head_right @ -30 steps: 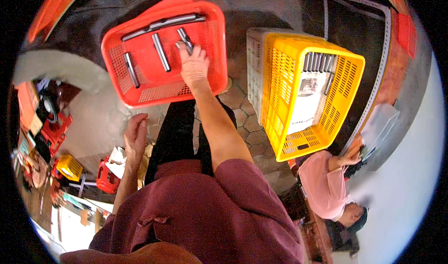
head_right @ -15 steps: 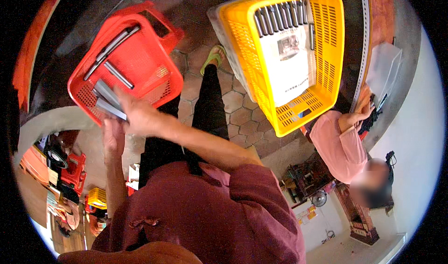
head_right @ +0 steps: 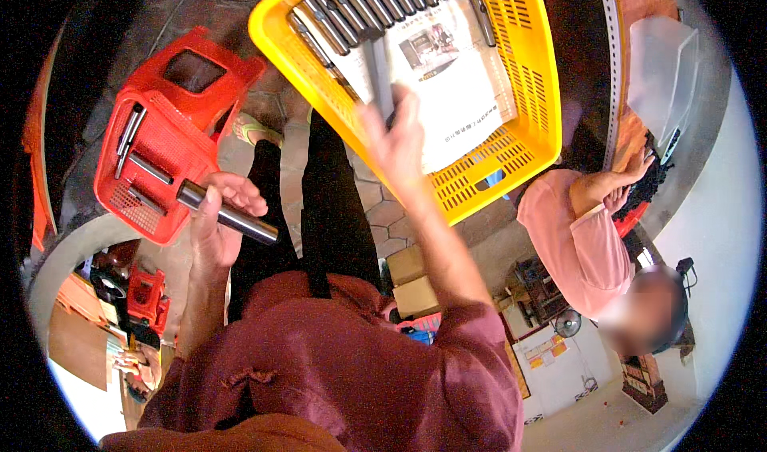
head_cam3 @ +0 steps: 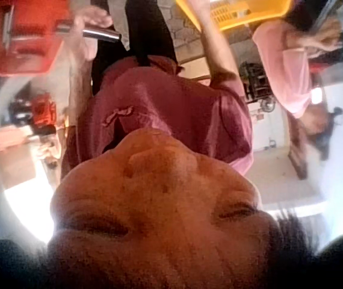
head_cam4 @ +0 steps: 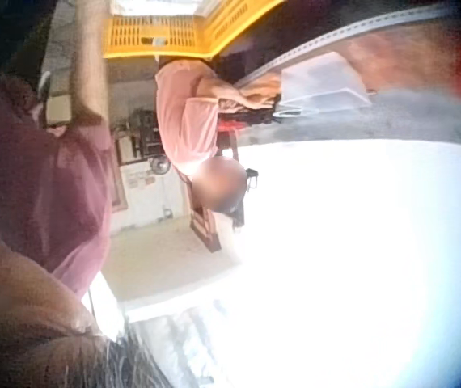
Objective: The person transfers cylindrical metal objects from a red basket to a yellow basket lined with newspaper. They handle the cylinders one by one, arranging them in rows within the yellow basket. The person also adjusts the newspaper lining and briefly picks up a white sack from the floor.
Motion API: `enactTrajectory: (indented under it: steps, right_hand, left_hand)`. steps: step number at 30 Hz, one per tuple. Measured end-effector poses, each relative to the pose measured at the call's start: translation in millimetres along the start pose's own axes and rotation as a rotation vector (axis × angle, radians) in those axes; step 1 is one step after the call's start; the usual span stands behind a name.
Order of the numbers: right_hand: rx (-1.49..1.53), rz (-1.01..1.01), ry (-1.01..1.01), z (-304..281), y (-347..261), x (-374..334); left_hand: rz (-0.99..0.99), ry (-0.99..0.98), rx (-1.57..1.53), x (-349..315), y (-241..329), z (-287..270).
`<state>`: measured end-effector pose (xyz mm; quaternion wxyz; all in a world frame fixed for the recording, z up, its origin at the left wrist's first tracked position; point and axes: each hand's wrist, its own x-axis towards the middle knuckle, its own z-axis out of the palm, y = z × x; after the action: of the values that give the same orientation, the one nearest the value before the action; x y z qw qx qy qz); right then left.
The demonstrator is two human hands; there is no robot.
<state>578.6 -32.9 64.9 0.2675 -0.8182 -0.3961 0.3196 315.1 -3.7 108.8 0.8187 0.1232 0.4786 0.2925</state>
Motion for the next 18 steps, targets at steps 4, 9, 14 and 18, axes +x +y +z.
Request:
enactTrajectory:
  steps: [4,9,14,18]
  right_hand:
    - [-0.173,0.116,0.026,-31.7,115.6,70.1]
    - [-0.167,0.168,-0.042,1.1,181.9,80.7]
    - [-0.091,0.188,-0.022,61.6,211.4,57.4]
    - [0.003,0.147,0.070,64.5,212.7,62.2]
  left_hand:
    - [-0.075,0.040,0.136,16.8,-17.0,24.4]
    - [-0.114,0.156,0.184,36.4,-35.6,45.2]
    - [-0.143,0.219,0.304,42.7,-44.1,51.0]
    - [-0.106,0.246,0.339,46.2,-43.7,49.8]
